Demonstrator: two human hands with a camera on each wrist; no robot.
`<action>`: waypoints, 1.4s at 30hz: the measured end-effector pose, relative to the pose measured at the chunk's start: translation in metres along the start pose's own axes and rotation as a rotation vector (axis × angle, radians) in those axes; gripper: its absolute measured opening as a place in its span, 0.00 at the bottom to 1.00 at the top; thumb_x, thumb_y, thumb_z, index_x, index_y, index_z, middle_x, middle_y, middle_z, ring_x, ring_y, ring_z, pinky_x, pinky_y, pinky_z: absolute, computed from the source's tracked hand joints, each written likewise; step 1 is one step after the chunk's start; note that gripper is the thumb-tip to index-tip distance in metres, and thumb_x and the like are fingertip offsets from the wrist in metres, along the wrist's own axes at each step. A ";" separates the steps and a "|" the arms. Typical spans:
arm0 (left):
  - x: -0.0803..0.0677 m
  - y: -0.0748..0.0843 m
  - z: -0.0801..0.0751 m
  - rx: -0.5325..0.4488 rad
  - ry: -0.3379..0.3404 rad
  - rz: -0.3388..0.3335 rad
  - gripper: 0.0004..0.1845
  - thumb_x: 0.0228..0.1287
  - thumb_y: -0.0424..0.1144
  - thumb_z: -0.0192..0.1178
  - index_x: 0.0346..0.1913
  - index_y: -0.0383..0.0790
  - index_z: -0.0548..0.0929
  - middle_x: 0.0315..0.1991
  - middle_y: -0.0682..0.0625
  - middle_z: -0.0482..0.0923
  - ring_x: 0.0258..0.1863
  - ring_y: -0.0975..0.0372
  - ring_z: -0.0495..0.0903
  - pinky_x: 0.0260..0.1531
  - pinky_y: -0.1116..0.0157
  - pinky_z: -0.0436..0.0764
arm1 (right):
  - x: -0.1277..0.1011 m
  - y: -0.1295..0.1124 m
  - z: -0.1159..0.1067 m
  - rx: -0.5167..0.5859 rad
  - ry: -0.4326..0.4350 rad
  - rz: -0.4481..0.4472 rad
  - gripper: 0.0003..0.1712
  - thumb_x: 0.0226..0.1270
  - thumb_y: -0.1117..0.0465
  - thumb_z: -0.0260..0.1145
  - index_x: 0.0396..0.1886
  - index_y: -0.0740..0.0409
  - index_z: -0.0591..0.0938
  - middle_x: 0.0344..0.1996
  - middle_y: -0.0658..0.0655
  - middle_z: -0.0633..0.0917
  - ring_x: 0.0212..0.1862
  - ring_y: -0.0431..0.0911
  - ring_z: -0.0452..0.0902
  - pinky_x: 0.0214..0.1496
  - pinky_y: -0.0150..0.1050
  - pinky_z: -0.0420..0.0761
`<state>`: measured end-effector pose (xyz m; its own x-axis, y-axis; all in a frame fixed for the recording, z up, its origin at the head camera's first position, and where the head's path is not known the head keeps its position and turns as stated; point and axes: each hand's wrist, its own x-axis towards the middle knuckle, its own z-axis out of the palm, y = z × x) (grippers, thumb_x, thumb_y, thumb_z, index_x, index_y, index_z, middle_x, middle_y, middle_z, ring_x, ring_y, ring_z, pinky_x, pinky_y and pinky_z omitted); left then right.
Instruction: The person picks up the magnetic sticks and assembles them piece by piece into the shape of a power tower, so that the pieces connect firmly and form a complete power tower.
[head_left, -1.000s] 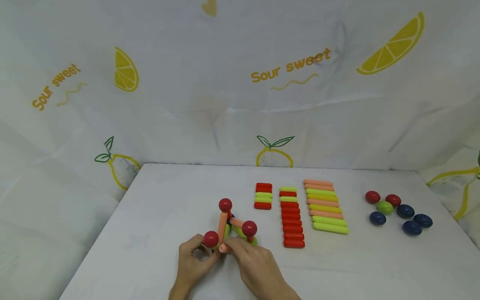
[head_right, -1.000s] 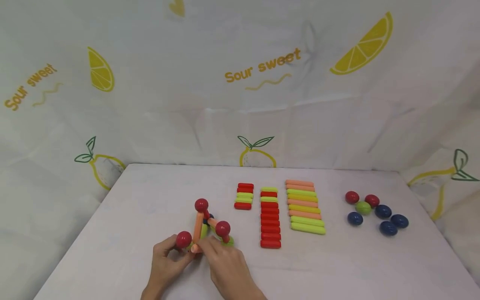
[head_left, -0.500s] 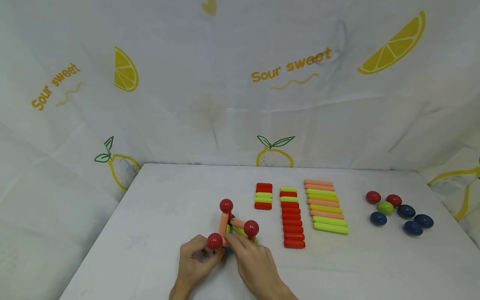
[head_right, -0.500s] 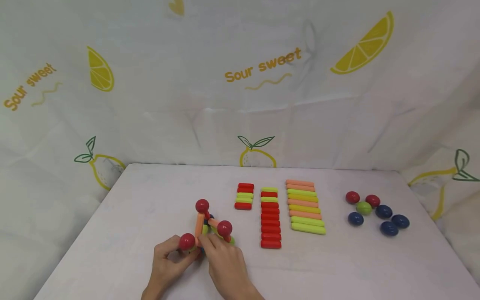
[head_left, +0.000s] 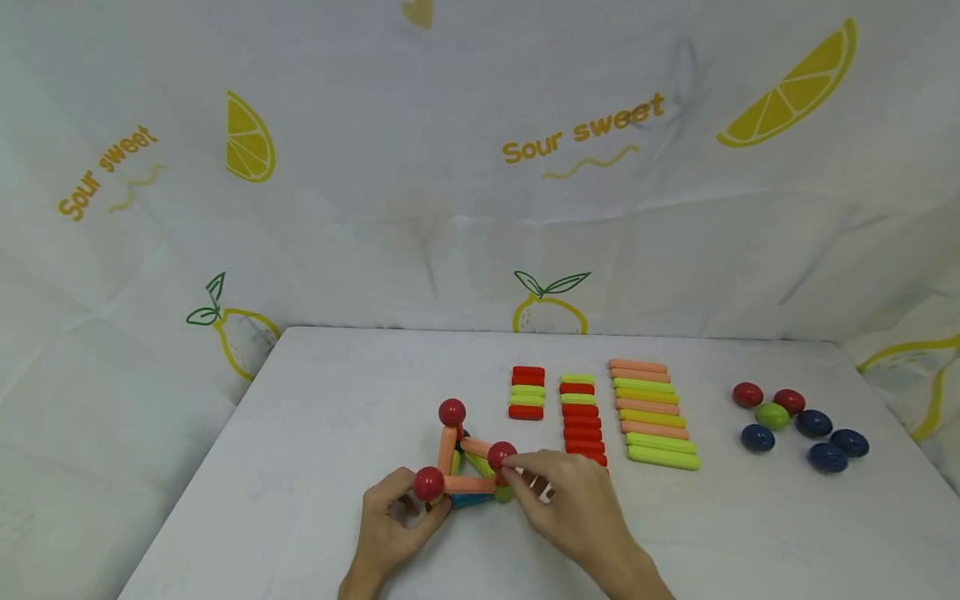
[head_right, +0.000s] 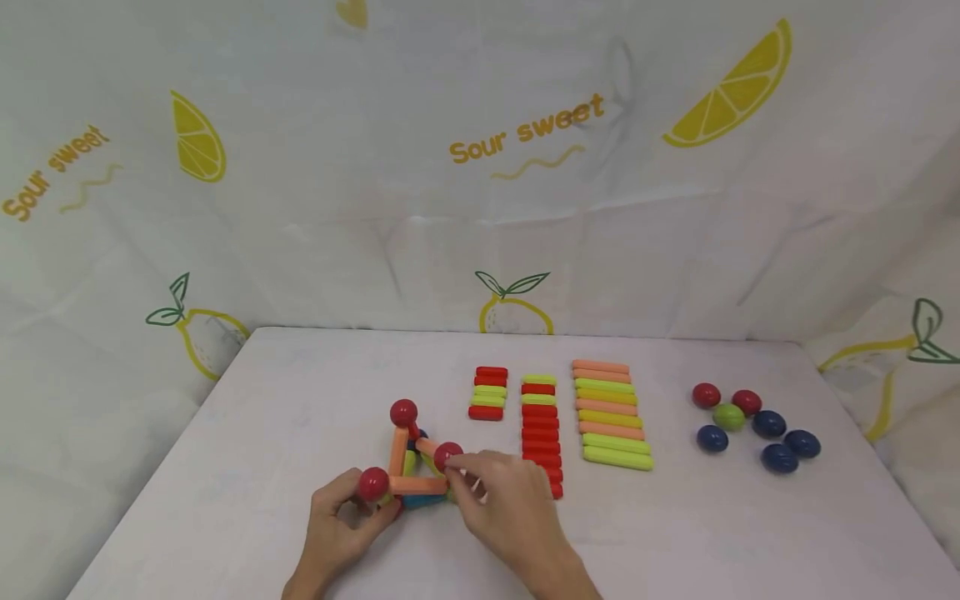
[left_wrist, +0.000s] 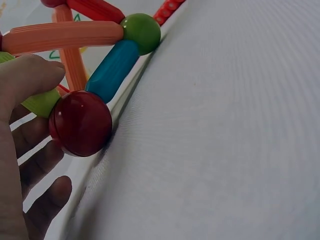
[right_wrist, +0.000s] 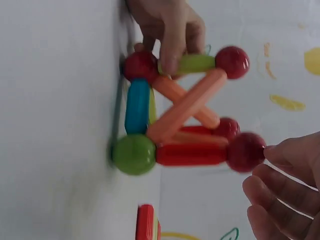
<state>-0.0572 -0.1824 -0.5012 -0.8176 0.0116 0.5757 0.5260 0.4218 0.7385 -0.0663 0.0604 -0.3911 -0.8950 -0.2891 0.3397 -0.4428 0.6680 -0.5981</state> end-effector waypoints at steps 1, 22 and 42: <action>0.000 0.000 0.000 0.002 -0.009 -0.009 0.15 0.48 0.28 0.77 0.33 0.50 0.85 0.24 0.56 0.82 0.22 0.66 0.76 0.21 0.73 0.77 | 0.003 0.005 -0.005 -0.004 0.028 0.011 0.09 0.55 0.63 0.80 0.37 0.50 0.92 0.25 0.42 0.89 0.24 0.26 0.73 0.29 0.24 0.79; -0.001 -0.002 0.000 -0.018 -0.055 -0.040 0.17 0.47 0.27 0.77 0.36 0.49 0.83 0.26 0.54 0.81 0.23 0.68 0.75 0.19 0.71 0.76 | 0.067 0.064 0.037 -0.235 -0.210 0.066 0.15 0.57 0.68 0.78 0.46 0.62 0.90 0.35 0.59 0.89 0.39 0.48 0.80 0.46 0.42 0.88; 0.001 -0.001 -0.001 -0.006 -0.043 -0.067 0.18 0.46 0.28 0.78 0.36 0.52 0.84 0.26 0.55 0.81 0.22 0.66 0.75 0.17 0.71 0.75 | 0.065 0.057 0.037 -0.145 -0.228 0.143 0.18 0.61 0.68 0.75 0.52 0.61 0.87 0.45 0.59 0.89 0.49 0.53 0.82 0.54 0.47 0.87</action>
<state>-0.0583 -0.1833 -0.5014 -0.8602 0.0229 0.5094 0.4712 0.4176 0.7769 -0.1519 0.0544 -0.4304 -0.9439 -0.3210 0.0777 -0.3140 0.7992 -0.5126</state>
